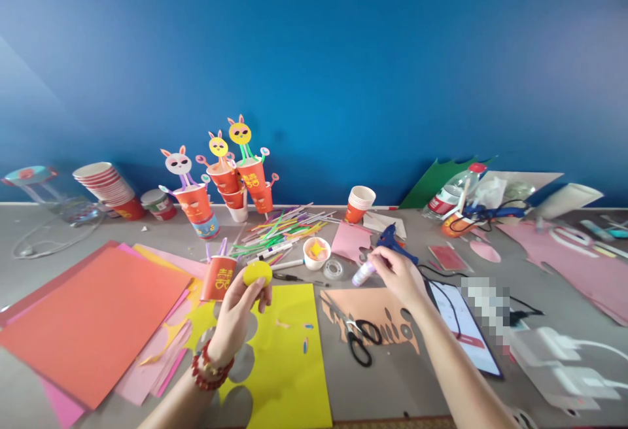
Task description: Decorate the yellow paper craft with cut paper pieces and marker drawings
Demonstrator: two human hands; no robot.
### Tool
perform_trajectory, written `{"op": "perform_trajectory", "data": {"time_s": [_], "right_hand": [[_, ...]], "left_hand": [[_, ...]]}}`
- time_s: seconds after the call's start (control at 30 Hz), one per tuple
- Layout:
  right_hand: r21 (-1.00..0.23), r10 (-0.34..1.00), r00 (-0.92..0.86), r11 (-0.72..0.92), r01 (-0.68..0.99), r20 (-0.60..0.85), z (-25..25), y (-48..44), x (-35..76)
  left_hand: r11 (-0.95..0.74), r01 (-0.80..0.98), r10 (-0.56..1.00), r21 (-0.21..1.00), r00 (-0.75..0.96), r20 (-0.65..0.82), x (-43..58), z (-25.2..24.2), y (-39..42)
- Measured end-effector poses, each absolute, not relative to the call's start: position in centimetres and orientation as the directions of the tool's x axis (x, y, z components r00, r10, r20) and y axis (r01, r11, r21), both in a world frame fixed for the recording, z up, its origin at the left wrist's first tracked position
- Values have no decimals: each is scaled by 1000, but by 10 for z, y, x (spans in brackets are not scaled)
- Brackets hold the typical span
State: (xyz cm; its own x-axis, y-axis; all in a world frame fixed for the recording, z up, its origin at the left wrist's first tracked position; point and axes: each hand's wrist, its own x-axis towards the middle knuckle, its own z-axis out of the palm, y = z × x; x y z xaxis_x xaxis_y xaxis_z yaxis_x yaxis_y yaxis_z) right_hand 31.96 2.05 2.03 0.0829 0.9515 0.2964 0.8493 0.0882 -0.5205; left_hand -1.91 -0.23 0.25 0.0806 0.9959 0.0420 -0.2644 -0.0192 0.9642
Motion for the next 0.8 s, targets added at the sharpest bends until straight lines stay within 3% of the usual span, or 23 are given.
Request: {"op": "perform_trajectory", "data": {"time_s": [0.4,0.63,0.8], "right_hand": [[-126,922,-140,197,972,361,14,15,309],[-15,934,-135,148,989,331,6,19,308],[-12,942,-148,159,987,302,11,18,307]], "left_hand": [[-8,-262,997,965,75,29,-19,4,-1],[-10,-271,997,963,76,31,-21,3,-1],[-21,-248,995,969,90,44,-21,0,-1]]}}
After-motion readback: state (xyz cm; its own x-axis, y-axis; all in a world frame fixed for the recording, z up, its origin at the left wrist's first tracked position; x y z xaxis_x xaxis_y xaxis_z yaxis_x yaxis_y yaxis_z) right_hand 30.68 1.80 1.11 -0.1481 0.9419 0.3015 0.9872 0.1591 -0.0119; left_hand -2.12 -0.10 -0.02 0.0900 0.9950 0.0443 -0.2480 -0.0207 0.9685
